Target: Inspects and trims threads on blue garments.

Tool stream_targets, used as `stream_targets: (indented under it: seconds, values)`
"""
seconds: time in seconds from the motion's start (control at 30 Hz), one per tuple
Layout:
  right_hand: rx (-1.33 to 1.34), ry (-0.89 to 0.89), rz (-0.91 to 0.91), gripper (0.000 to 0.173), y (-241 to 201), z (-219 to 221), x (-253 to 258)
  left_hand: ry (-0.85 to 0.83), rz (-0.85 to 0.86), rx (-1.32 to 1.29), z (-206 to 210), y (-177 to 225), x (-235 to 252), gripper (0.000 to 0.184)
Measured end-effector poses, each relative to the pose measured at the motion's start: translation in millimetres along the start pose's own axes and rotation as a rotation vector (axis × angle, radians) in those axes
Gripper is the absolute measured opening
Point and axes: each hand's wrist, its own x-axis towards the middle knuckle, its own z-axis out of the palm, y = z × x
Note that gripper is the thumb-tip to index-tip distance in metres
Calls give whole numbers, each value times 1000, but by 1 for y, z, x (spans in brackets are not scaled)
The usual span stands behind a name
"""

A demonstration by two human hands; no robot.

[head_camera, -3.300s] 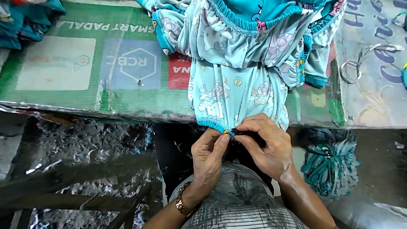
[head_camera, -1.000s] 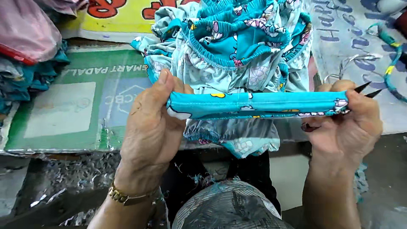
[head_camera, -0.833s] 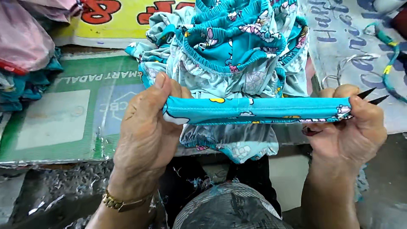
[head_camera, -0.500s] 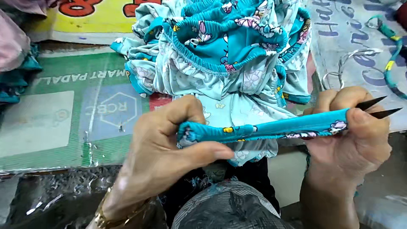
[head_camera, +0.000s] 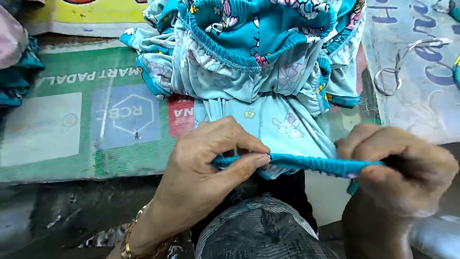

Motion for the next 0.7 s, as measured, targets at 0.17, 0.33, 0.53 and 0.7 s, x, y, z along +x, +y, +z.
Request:
stream_targets:
  seconds: [0.17,0.33,0.53,0.7]
  values:
    - [-250,-195,-4,15,8,6,-38,5,43,429,21,-7,-50,12]
    - [-458,-193,18,9,18,22,-61,135,21,535,49,-23,-88,8]
    - [-541,-218,20,10,23,26,-65,311,-14,468,61,-19,-102,6]
    - [-595,-221,10,11,22,31,-64,322,62,463,61,-3,-110,6]
